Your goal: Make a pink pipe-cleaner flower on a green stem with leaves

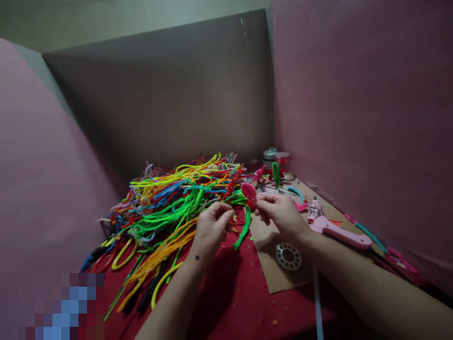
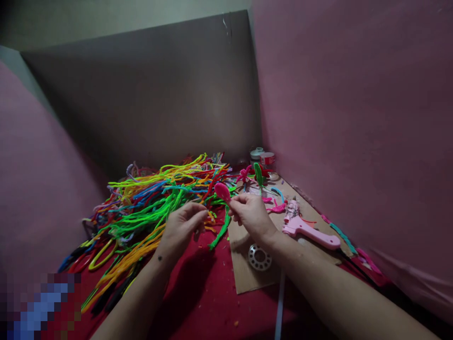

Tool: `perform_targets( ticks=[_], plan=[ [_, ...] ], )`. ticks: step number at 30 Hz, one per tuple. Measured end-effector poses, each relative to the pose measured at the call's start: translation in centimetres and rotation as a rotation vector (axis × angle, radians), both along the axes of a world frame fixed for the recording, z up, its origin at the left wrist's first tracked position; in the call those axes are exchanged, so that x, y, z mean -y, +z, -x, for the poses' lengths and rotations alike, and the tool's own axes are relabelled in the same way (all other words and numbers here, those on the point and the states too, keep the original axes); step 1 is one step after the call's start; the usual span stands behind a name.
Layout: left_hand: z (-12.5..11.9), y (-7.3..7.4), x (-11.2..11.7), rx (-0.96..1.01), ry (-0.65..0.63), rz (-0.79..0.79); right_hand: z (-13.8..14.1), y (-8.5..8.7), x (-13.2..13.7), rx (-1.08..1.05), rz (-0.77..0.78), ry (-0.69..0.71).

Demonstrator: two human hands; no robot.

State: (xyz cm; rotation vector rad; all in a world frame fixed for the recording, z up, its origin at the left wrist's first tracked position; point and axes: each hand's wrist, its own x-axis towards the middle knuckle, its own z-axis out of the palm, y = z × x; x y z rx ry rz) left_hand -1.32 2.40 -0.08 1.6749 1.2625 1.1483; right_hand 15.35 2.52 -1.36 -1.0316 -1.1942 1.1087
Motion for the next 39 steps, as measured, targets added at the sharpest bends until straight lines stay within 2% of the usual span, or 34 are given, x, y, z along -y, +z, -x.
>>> perform_targets(
  ticks=[4, 6, 8, 11, 15, 18, 21, 23, 27, 32, 36, 39],
  plan=[
    [-0.1, -1.5, -0.3, -0.716, -0.066, -0.136, -0.2, -0.3, -0.4, -0.098, 0.042, 0.016],
    [-0.3, -2.3, -0.3, -0.955, -0.076, -0.167, -0.2, -0.5, -0.6, -0.104, 0.057, 0.029],
    [-0.5, -2.8, -0.4, -1.038, -0.094, -0.157, -0.1, -0.5, -0.6, -0.110, 0.087, 0.050],
    [-0.6, -3.2, -0.6, -1.043, -0.084, -0.168, 0.1, -0.5, -0.6, -0.119, 0.098, 0.078],
    [-0.4, -3.3, -0.8, -1.037, -0.024, -0.205, 0.4, -0.5, -0.2, -0.077, -0.118, 0.061],
    [-0.2, -3.1, -0.7, -0.960, 0.044, -0.261, 0.6, -0.3, 0.3, -0.008, -0.367, -0.036],
    [-0.3, -2.8, -0.5, -0.752, 0.080, -0.358, 0.8, -0.1, 1.0, 0.049, -0.608, -0.138],
    [-0.4, -2.5, -0.3, -0.617, 0.066, -0.394, 0.9, -0.1, 1.3, 0.066, -0.693, -0.163],
    [-0.6, -2.2, 0.1, -0.415, 0.027, -0.382, 0.9, -0.2, 1.4, 0.061, -0.692, -0.125],
    [-1.0, -2.0, 0.5, -0.064, -0.088, -0.211, 1.0, -0.5, 1.3, -0.016, -0.623, -0.011],
    [-1.5, -1.2, 1.2, 0.165, -0.163, -0.094, 1.1, -0.5, 1.5, -0.017, -0.603, 0.048],
    [-1.7, -0.6, 1.7, 0.239, -0.206, -0.047, 1.2, -0.3, 1.5, 0.052, -0.477, 0.096]
  ],
)
